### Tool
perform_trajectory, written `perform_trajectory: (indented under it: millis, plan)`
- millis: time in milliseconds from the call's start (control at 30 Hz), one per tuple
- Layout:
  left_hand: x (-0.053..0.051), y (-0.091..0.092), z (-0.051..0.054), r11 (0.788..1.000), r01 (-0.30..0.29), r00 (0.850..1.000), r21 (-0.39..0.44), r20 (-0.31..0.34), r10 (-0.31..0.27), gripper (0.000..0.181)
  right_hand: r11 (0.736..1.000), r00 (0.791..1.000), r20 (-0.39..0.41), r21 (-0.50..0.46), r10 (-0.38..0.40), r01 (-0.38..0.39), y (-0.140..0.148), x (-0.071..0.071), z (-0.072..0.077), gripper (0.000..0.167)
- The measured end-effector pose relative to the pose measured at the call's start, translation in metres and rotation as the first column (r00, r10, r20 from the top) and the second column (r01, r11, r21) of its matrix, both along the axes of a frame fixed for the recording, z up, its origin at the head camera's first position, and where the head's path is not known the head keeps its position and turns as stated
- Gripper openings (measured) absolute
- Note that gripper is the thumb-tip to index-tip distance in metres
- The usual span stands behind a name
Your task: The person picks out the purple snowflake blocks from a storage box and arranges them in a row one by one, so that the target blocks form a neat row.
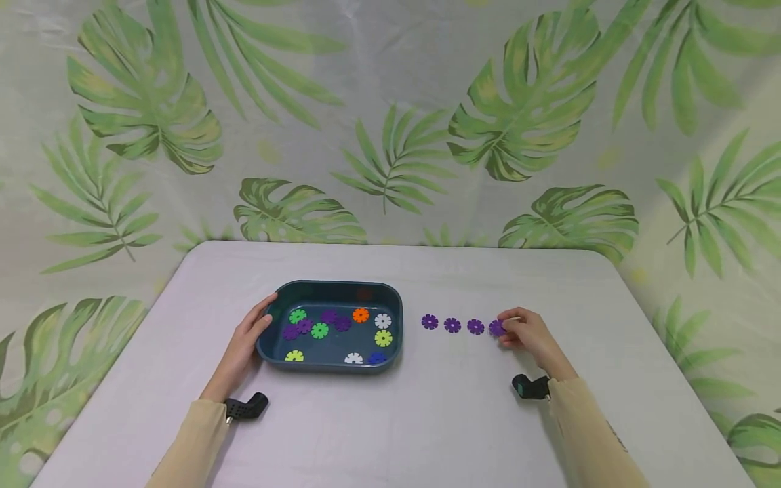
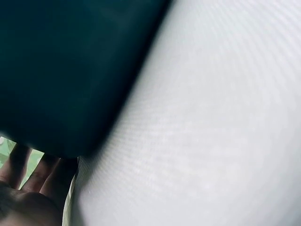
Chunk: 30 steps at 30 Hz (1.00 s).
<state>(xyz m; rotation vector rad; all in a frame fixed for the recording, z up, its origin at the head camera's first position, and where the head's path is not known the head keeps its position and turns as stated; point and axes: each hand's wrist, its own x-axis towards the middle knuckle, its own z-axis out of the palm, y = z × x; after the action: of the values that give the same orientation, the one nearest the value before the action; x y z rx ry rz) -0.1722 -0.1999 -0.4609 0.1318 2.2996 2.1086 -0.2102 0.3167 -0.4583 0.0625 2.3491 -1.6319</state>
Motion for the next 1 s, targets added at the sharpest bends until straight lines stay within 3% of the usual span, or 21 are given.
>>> perform_trajectory:
  millis: [133,300,400,567,833,1000]
  plan:
    - [0.001,0.000,0.001,1.000,0.003,1.000,0.006,-0.003,-0.003,0.045,0.995,1.000,-0.021,0.094,-0.021,0.023,0.000,-0.001,-0.004,0.029]
    - [0.002,0.000,0.001,1.000,0.005,1.000,0.008,-0.007,-0.005,0.045,0.975,0.995,-0.096,0.216,-0.038,0.058,-0.015,-0.002,0.003,0.027]
    - [0.003,0.000,0.001,1.000,0.001,1.000,0.006,-0.008,-0.001,0.045,0.983,0.992,-0.129,0.179,-0.008,0.031,-0.032,-0.003,0.012,0.028]
    - [0.002,0.000,0.001,1.000,-0.005,1.000,0.008,-0.004,0.005,0.046,0.997,0.985,-0.155,0.005,0.080,-0.080,-0.075,-0.005,0.028,0.030]
    - [0.001,0.001,-0.001,1.000,-0.002,1.000,0.023,-0.004,0.002,0.045,0.955,0.968,-0.128,-0.182,0.215,-0.236,-0.166,-0.006,0.040,0.030]
    - [0.002,0.000,-0.001,1.000,-0.007,1.000,0.016,-0.005,0.007,0.046,0.926,0.943,-0.130,-0.191,0.306,-0.326,-0.214,-0.003,0.037,0.028]
